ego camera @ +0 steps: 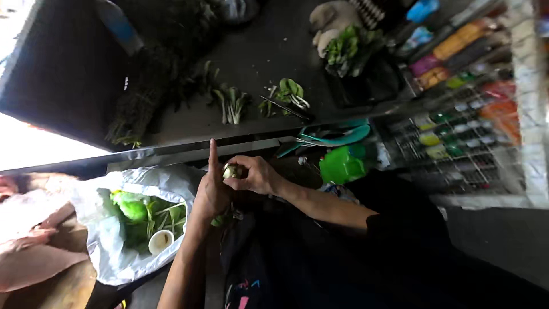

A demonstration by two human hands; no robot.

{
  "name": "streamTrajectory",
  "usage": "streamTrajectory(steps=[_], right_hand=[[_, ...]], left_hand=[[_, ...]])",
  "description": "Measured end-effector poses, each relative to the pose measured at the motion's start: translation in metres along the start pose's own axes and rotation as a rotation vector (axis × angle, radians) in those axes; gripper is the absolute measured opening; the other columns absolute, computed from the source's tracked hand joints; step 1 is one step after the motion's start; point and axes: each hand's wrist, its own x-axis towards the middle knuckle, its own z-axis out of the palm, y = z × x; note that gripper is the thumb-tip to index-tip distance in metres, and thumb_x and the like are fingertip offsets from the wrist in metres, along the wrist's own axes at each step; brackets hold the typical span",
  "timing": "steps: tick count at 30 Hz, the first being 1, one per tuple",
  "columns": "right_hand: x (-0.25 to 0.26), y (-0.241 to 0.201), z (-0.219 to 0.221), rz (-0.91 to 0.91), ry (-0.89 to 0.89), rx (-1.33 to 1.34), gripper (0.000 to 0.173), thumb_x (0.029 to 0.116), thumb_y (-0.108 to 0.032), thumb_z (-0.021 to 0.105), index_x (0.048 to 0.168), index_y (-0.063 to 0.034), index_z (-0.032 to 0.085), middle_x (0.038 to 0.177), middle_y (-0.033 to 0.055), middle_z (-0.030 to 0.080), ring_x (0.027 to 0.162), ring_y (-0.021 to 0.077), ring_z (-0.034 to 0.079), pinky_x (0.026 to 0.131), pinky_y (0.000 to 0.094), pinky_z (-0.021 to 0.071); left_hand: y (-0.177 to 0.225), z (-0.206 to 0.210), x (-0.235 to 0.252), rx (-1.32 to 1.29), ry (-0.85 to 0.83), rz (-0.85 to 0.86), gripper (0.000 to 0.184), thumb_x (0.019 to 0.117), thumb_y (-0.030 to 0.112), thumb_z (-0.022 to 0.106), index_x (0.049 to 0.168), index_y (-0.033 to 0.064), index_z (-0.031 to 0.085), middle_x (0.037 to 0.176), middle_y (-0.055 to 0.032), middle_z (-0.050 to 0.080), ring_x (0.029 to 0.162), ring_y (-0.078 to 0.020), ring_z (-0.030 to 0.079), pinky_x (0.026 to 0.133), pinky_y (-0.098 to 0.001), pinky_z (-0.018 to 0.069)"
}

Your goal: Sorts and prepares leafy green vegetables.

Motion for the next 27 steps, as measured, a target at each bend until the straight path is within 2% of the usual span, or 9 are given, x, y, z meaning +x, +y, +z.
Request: streamTrajectory(steps=[3, 6, 11, 13, 16, 19, 21, 24, 27], right_hand=[[-0.004, 0.007, -0.010, 0.001, 0.135, 0.045, 0.043, 0.0898, -0.035, 0.077, 0.117, -0.0024, 0.071, 0.094, 0.0084, 0.074, 0.082, 0.0117, 0.070, 0.076, 0.0346, 0.0605], [-0.005, 0.007, -0.014, 0.064, 0.223, 0.103, 0.041, 0.0897, -0.033, 0.077, 0.118, -0.0032, 0.070, 0.096, 0.0078, 0.074, 0.082, 0.0114, 0.071, 0.077, 0.0344, 0.0613], [-0.015, 0.016, -0.027, 0.104, 0.100, 0.040, 0.054, 0.0953, -0.041, 0.067, 0.136, -0.0072, 0.059, 0.093, 0.0058, 0.071, 0.076, 0.0121, 0.067, 0.071, 0.0340, 0.0590], [-0.023, 0.031, -0.034, 0.107, 0.027, -0.077, 0.044, 0.0970, -0.040, 0.064, 0.125, -0.0055, 0.064, 0.085, 0.0047, 0.066, 0.070, 0.0122, 0.062, 0.066, 0.0335, 0.0560], [-0.039, 0.035, -0.033, -0.040, -0.143, -0.197, 0.029, 0.0994, -0.028, 0.061, 0.099, -0.0028, 0.074, 0.091, 0.0076, 0.071, 0.082, 0.0123, 0.067, 0.076, 0.0316, 0.0570], [-0.048, 0.024, -0.031, -0.117, -0.217, -0.102, 0.029, 0.1021, -0.024, 0.056, 0.095, -0.0015, 0.073, 0.088, 0.0076, 0.070, 0.083, 0.0099, 0.065, 0.076, 0.0276, 0.0537], [-0.049, 0.046, -0.040, 0.190, -0.111, 0.106, 0.025, 0.0996, -0.018, 0.054, 0.094, 0.0001, 0.071, 0.083, 0.0038, 0.066, 0.077, 0.0079, 0.062, 0.075, 0.0295, 0.0538], [-0.035, 0.090, -0.051, 0.710, 0.183, 0.611, 0.021, 0.1025, -0.014, 0.049, 0.084, -0.0129, 0.057, 0.068, -0.0054, 0.051, 0.058, 0.0058, 0.048, 0.060, 0.0240, 0.0473], [-0.018, 0.089, -0.046, 0.862, 0.213, 0.833, 0.022, 0.1018, -0.016, 0.048, 0.080, -0.0153, 0.052, 0.062, -0.0067, 0.047, 0.047, 0.0024, 0.041, 0.046, 0.0177, 0.0379]], left_hand=[[-0.007, 0.007, 0.008, 0.052, 0.017, 0.086, 0.114, 0.0728, 0.041, 0.090, 0.163, 0.0200, 0.023, 0.129, -0.0123, 0.064, 0.109, -0.0242, 0.067, 0.095, -0.0510, 0.0558], [-0.005, 0.016, 0.017, 0.069, -0.003, -0.008, 0.064, 0.0764, 0.042, 0.085, 0.127, 0.0096, 0.065, 0.101, -0.0090, 0.072, 0.089, -0.0219, 0.070, 0.082, -0.0502, 0.0574], [-0.015, 0.027, 0.026, -0.205, 0.063, -0.162, 0.043, 0.0744, 0.028, 0.082, 0.111, 0.0115, 0.068, 0.086, -0.0026, 0.071, 0.076, -0.0135, 0.070, 0.072, -0.0413, 0.0600], [-0.023, 0.027, 0.026, -0.270, 0.111, -0.199, 0.046, 0.0762, 0.024, 0.081, 0.118, 0.0119, 0.067, 0.092, -0.0044, 0.072, 0.081, -0.0153, 0.070, 0.074, -0.0433, 0.0599], [-0.038, 0.027, 0.027, -0.326, 0.133, -0.298, 0.044, 0.0814, 0.019, 0.080, 0.121, 0.0110, 0.064, 0.095, -0.0084, 0.072, 0.083, -0.0192, 0.070, 0.075, -0.0463, 0.0594], [-0.047, 0.026, 0.026, -0.413, 0.090, -0.418, 0.033, 0.0864, 0.016, 0.078, 0.116, 0.0061, 0.067, 0.090, -0.0108, 0.072, 0.079, -0.0206, 0.070, 0.073, -0.0443, 0.0595], [-0.049, 0.025, 0.021, -0.439, 0.058, -0.396, 0.032, 0.0847, 0.016, 0.077, 0.113, 0.0050, 0.067, 0.089, -0.0094, 0.072, 0.079, -0.0183, 0.071, 0.074, -0.0419, 0.0599], [-0.042, 0.030, 0.012, -0.407, -0.020, -0.222, 0.043, 0.0794, 0.025, 0.078, 0.117, 0.0072, 0.067, 0.098, -0.0050, 0.073, 0.090, -0.0137, 0.071, 0.083, -0.0385, 0.0604], [-0.024, 0.038, 0.007, -0.166, -0.063, -0.086, 0.046, 0.0816, 0.039, 0.077, 0.116, 0.0092, 0.067, 0.093, -0.0029, 0.072, 0.087, -0.0120, 0.070, 0.081, -0.0390, 0.0592]])
